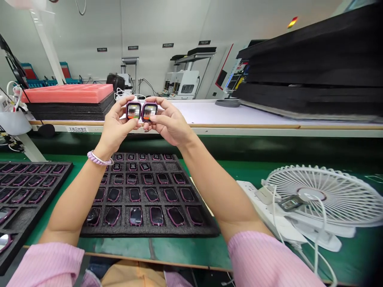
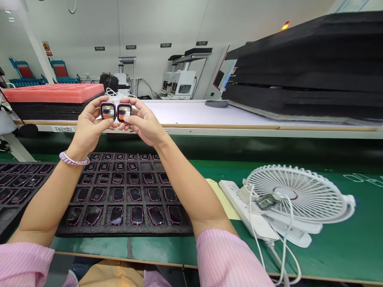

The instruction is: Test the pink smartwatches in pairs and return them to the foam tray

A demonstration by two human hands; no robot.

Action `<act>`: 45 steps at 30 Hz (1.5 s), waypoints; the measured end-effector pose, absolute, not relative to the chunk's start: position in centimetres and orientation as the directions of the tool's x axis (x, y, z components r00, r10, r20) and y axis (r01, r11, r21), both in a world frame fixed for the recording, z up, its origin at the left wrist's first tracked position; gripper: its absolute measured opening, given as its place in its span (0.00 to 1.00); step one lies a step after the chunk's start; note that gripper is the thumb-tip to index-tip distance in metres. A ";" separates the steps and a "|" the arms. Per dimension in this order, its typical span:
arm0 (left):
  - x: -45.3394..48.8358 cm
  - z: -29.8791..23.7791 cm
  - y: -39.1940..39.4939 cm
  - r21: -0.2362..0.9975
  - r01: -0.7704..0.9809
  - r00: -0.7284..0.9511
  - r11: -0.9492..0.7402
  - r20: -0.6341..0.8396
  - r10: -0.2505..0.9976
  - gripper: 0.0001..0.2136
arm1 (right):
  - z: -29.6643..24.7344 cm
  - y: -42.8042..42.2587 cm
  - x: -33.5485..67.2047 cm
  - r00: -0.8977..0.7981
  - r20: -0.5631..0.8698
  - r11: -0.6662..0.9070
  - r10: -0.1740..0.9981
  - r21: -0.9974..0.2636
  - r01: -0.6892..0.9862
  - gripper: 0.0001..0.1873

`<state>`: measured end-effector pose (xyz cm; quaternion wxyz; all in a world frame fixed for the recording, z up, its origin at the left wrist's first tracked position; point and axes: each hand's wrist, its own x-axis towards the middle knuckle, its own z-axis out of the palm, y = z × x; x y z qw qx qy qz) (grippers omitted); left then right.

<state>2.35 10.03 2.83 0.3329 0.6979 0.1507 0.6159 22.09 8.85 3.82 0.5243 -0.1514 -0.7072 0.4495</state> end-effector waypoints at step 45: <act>2.4 -6.9 4.5 0.942 -0.108 0.210 -0.318 0.335 0.919 0.22 | -9.0 5.9 21.7 -0.349 0.339 0.231 0.873 -0.920 -0.317 0.29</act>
